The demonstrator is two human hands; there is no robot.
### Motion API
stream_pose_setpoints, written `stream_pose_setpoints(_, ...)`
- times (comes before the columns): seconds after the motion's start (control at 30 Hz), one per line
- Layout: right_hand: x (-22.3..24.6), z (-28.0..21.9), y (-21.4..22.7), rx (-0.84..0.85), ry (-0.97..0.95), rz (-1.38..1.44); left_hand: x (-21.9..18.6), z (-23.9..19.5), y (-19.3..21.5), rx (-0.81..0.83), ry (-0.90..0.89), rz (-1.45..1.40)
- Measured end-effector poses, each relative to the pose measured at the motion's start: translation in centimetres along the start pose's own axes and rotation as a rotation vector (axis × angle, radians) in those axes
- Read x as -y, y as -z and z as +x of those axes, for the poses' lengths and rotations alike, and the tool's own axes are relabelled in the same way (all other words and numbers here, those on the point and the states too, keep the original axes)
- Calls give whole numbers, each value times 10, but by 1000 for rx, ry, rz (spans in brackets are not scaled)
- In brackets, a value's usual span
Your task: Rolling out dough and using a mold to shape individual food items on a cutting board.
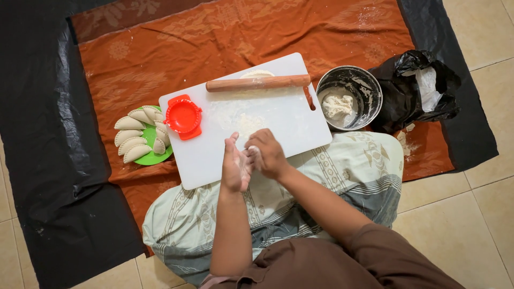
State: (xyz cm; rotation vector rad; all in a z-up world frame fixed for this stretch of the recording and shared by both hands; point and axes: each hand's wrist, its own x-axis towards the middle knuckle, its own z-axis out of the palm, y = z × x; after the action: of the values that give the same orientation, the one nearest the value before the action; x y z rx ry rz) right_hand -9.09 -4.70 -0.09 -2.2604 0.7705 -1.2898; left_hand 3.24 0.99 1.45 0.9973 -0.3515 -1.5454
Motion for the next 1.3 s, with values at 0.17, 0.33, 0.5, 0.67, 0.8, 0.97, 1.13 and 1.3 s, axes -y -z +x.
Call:
stream_pose_setpoints(0.17,-32,-16,-5,-112,-236,110,-12,-9,-5,129,-38,136)
stream_pose_setpoints(0.33,-28,-18,3,-47,-513,327,1,-7,-3,-65,-319,497)
stream_pose_setpoints(0.5,-47,-27,-13,-127,-657,708,11,-10,-19,22,-636,658)
stream_pose_setpoints(0.67,12,-29,-21,10,-480,899,24,19,-5,-304,-899,814)
stream_pose_setpoints(0.8,51,-12,7,229,-387,867,-19,-1,-14,-578,-991,562)
stream_pose_setpoints(0.97,59,2,11,41,-246,611,-21,4,1,-396,-831,378)
stream_pose_setpoints(1.13,56,12,-1,-17,56,235,2,5,3,-300,-514,329)
stream_pose_setpoints(1.3,10,10,-6,-10,68,9,-12,-28,-30,-81,-141,215)
